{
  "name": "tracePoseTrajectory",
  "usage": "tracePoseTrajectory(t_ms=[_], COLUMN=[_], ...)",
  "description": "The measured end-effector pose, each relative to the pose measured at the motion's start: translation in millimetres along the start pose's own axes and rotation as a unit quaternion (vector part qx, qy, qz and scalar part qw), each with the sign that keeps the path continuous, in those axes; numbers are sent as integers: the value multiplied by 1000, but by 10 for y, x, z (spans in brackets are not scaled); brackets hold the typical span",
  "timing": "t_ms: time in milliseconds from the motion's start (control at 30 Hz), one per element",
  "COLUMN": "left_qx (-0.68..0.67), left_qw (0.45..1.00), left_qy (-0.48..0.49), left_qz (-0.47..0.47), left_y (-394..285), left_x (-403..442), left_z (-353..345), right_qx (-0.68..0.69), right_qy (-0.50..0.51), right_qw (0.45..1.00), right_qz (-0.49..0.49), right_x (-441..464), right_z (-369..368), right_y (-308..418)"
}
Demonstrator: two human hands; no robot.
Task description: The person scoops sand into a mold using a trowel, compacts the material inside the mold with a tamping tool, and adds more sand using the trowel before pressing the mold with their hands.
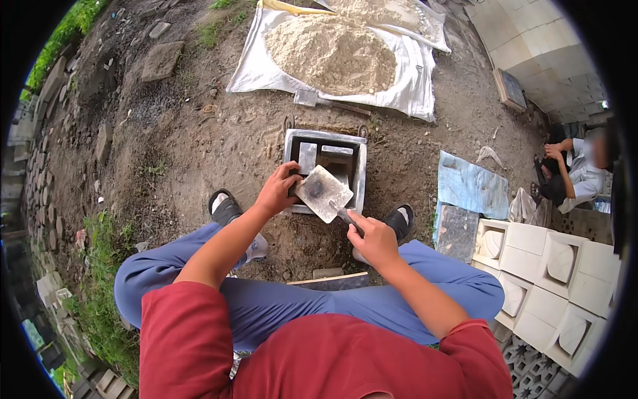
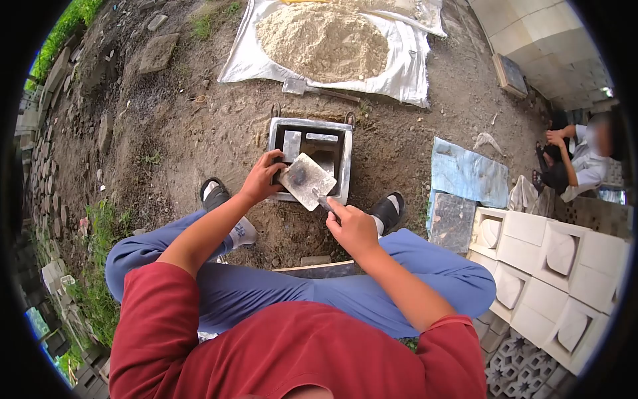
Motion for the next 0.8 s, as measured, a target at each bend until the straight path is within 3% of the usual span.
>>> tracePoseTrajectory(t_ms=[800], left_qx=[-2], left_qw=[1000], left_qy=[6], left_qz=[2], left_y=[1], left_x=[49], left_z=[17], right_qx=[3], right_qy=[-11], right_qw=[998], right_qz=[-58], right_x=[-231], right_z=[22], right_y=[115])
Point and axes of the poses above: each hand's wrist, its own x-axis towards the middle knuckle, its own z-axis out of the back of the hand, y = z × x, the point moved 1 cm from there along x, towards the middle knuckle, and after that the axes turned 5 degrees about y, right-handed, at the moved point
